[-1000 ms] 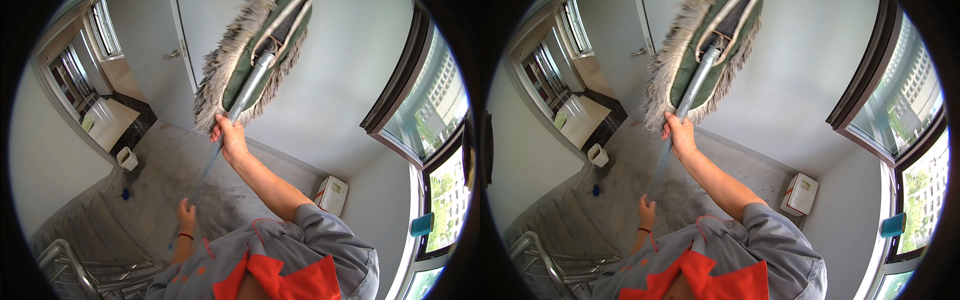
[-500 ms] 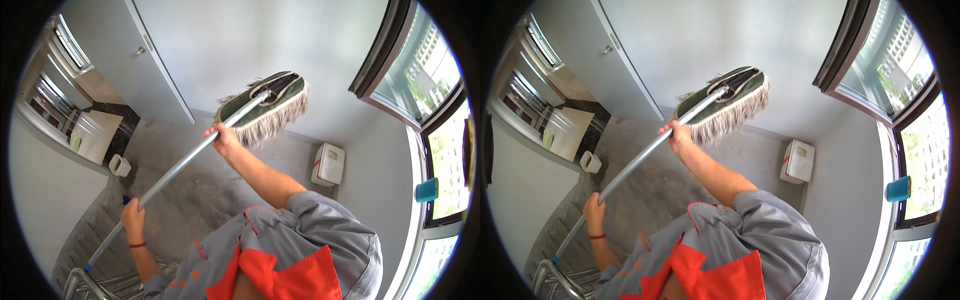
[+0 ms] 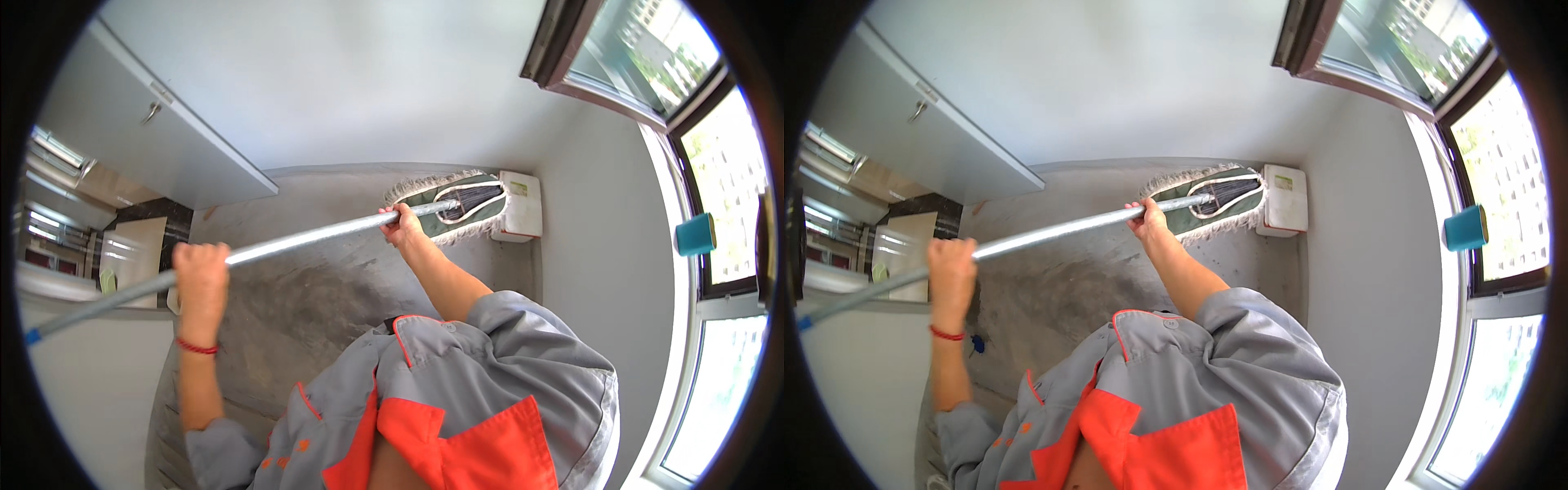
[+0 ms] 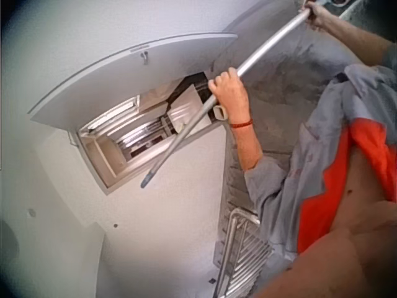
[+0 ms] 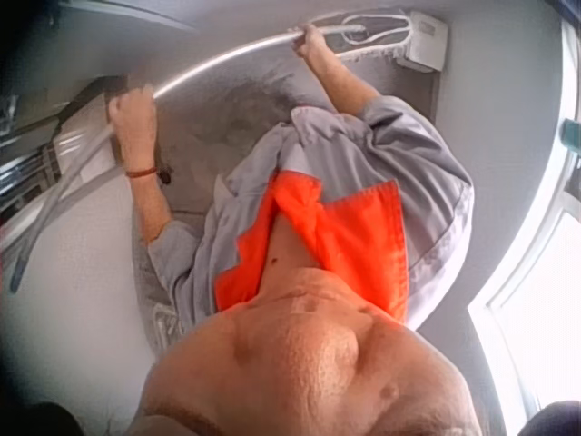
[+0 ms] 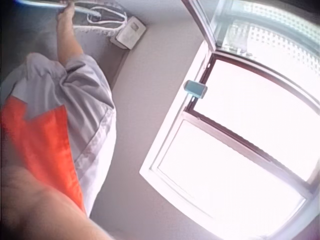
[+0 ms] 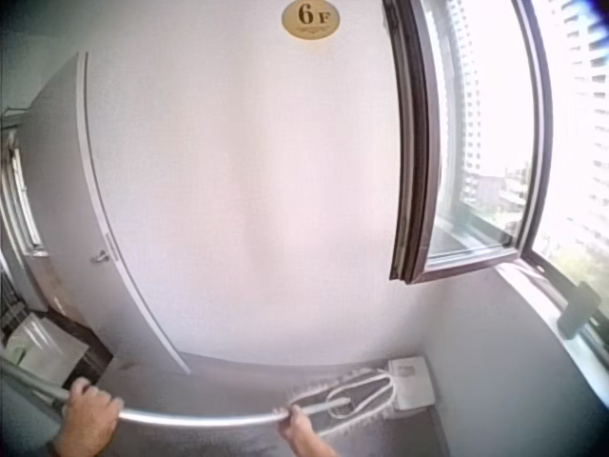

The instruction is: The person attaches a gray mop head to a metal mop pole by fitting the frame into the fabric pockets and securing the latch by hand, then uses the assembled mop to wipe a concrete floor.

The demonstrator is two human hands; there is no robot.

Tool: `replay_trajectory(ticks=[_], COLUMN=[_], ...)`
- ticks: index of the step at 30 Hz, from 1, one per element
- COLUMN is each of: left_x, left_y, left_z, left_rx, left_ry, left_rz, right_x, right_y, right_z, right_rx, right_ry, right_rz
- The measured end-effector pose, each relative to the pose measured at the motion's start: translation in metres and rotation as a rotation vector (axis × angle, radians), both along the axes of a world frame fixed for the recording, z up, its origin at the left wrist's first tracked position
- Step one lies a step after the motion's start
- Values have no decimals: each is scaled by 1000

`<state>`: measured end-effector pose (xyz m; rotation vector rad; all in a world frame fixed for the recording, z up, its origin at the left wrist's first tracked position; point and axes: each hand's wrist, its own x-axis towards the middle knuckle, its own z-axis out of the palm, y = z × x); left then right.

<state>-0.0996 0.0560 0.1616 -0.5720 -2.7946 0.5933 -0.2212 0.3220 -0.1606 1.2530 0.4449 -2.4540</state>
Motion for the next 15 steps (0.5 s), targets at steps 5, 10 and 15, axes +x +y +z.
replay_trajectory(ticks=[5,10,15], left_x=[-47,-87,-121], left_y=[-8,-1,107], left_z=[139,156,133], left_rx=[-350,478,1654], left_ry=[534,570,399], left_rz=[-51,43,-659], right_x=[7,4,-1], right_y=[36,62,85], right_z=[-1,-40,-35], right_rx=[-91,-89,-108], right_ry=[-17,-98,-152], right_rz=[-159,-299,-468])
